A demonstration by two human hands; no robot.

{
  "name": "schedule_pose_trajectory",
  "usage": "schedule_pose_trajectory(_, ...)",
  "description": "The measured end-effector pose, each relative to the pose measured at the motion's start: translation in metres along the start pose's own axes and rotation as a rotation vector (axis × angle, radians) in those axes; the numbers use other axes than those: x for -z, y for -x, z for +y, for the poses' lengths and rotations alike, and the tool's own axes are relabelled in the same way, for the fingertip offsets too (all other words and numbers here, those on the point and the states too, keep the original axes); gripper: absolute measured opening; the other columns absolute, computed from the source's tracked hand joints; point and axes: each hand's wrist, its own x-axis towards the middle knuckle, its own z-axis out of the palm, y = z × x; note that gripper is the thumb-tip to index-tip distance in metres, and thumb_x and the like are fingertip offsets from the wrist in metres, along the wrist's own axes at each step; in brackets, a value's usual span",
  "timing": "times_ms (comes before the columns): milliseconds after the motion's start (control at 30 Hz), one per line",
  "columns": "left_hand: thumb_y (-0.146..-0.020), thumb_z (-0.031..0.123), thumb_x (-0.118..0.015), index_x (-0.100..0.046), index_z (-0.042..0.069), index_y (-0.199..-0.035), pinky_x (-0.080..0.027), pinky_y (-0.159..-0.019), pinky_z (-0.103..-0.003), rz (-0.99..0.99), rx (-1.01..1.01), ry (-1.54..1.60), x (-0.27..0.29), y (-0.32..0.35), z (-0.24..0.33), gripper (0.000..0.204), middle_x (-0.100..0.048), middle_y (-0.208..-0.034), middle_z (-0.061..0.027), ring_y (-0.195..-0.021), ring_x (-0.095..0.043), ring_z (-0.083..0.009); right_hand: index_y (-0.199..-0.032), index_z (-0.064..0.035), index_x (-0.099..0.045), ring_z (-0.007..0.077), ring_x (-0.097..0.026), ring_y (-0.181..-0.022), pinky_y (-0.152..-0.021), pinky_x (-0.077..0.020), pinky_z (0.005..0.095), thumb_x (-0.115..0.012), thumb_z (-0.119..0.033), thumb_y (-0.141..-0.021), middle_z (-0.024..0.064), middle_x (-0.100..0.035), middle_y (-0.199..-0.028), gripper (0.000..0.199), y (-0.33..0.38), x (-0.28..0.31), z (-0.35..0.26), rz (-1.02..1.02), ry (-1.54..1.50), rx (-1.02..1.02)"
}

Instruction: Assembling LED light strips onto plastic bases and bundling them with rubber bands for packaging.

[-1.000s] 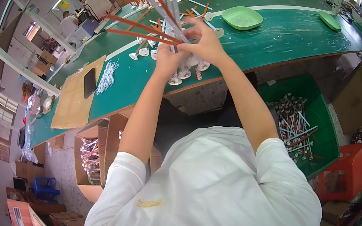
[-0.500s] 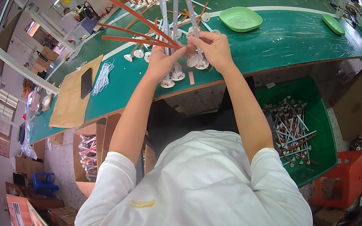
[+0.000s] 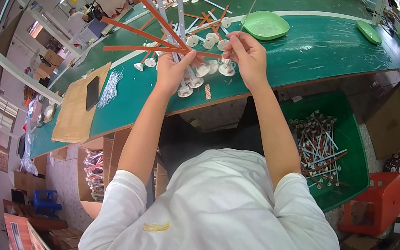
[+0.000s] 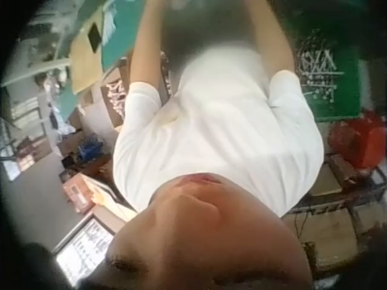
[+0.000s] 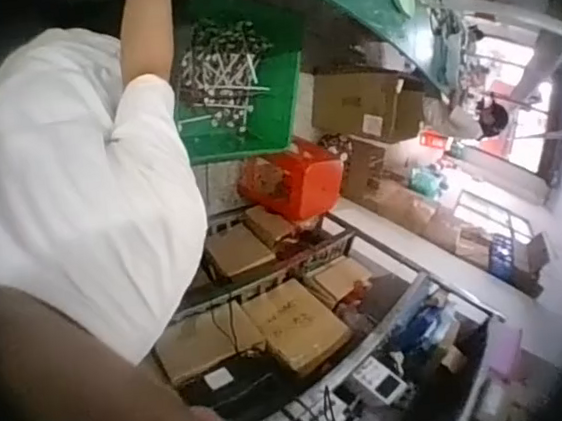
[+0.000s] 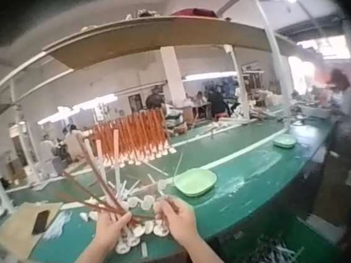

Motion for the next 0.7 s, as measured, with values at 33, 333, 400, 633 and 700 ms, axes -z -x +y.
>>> schedule_pose_trajectory(33, -0.089, 0.01, -0.064, -0.064, 0.0, -0.094, -0.047, -0.06, -0.023, 0.002, 0.0, 0.001, 0.002, 0.0, 0.0, 0.011, -0.068, -0.08, -0.0072, -0.068, -0.062, -0.0107, -0.105, 0.0031, -0.061, 0.0108, -0.063, -0.077, -0.071, -0.0527, 0.0255, -0.057, -0.011, -0.093, 0.0073, -0.066, -0.085, 0.019, 0.0, 0.001, 0.001, -0.001, 0.042, 0.014)
schedule_pose_trajectory(333, -0.084, 0.011, -0.069, -0.068, 0.001, -0.091, -0.044, -0.053, -0.021, -0.122, 0.011, -0.208, 0.007, -0.001, 0.006, 0.012, -0.069, -0.076, -0.0038, -0.064, -0.06, -0.0065, -0.097, -0.0011, -0.056, 0.0115, -0.062, -0.081, -0.073, -0.0477, 0.0267, -0.054, -0.018, -0.095, 0.0069, -0.066, -0.086, 0.017, 0.003, -0.002, 0.008, -0.177, 0.554, 0.041)
schedule_pose_trajectory(400, -0.084, 0.011, -0.069, -0.069, 0.001, -0.09, -0.041, -0.05, -0.021, -0.129, 0.008, -0.163, 0.008, -0.002, 0.004, 0.012, -0.069, -0.074, -0.003, -0.059, -0.058, -0.005, -0.096, -0.0016, -0.054, 0.0118, -0.061, -0.08, -0.072, -0.0473, 0.0274, -0.054, -0.018, -0.095, 0.0073, -0.066, -0.085, 0.017, 0.005, 0.0, 0.012, -0.21, 0.61, 0.023)
schedule_pose_trajectory(633, -0.083, 0.009, -0.071, -0.068, 0.001, -0.091, -0.042, -0.049, -0.021, -0.175, 0.006, -0.25, 0.014, -0.008, 0.005, 0.012, -0.066, -0.069, -0.0036, -0.054, -0.056, -0.0078, -0.093, -0.0011, -0.05, 0.0226, -0.053, -0.063, -0.062, -0.044, 0.0343, -0.062, -0.006, -0.085, 0.0122, -0.057, -0.071, 0.015, 0.01, 0.0, 0.014, -0.332, 0.659, 0.117)
schedule_pose_trajectory(700, -0.082, 0.01, -0.071, -0.067, 0.001, -0.09, -0.042, -0.048, -0.021, -0.234, -0.011, -0.175, 0.013, -0.007, 0.009, 0.013, -0.064, -0.064, -0.0032, -0.052, -0.056, -0.0086, -0.092, -0.0008, -0.051, 0.0229, -0.053, -0.063, -0.062, -0.044, 0.0341, -0.064, -0.003, -0.083, 0.0122, -0.057, -0.071, 0.017, 0.009, 0.002, 0.015, -0.332, 0.696, 0.137)
